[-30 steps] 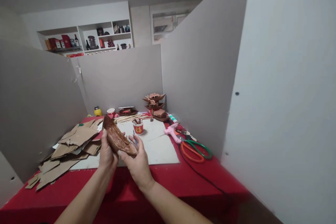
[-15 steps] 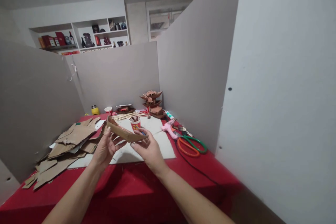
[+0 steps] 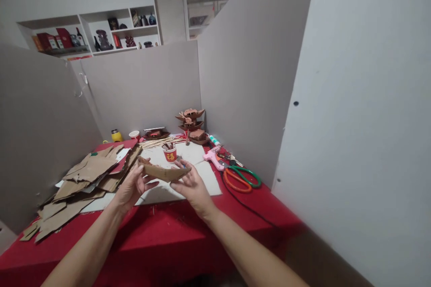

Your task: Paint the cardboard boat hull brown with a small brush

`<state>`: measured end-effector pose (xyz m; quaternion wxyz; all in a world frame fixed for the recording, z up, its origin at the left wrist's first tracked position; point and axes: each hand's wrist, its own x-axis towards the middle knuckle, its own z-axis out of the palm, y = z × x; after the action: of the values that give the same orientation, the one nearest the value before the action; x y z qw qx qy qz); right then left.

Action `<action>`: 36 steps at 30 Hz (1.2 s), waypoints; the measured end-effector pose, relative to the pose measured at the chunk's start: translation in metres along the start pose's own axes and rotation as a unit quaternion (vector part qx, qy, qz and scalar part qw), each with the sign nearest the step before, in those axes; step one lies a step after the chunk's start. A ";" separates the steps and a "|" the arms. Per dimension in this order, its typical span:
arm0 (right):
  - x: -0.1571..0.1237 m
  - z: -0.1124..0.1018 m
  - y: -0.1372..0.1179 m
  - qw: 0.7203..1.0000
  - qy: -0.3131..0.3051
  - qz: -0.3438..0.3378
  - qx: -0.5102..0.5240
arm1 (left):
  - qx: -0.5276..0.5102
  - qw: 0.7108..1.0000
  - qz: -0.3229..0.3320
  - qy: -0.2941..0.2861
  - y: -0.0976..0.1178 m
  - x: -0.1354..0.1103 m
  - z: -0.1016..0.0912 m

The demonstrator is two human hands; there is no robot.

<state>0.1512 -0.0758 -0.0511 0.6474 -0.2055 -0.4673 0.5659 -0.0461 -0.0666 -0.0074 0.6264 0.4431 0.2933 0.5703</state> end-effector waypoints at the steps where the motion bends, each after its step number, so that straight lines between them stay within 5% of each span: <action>1: 0.000 -0.001 0.001 1.000 -0.001 -0.001 0.001 | -0.001 1.000 -0.005 0.000 -0.001 0.001 -0.002; 19: 0.006 -0.031 -0.007 0.992 -0.064 -0.012 -0.109 | 0.064 0.997 -0.045 -0.028 -0.005 0.007 -0.014; 36: 0.048 -0.069 0.017 0.954 0.042 0.010 -0.297 | 0.253 0.964 0.007 0.080 -0.030 0.011 -0.040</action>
<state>0.1965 -0.0082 -0.0794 0.5704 -0.4169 -0.5847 0.3986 -0.0651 -0.0454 -0.0497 0.4640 0.5419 0.4746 0.5155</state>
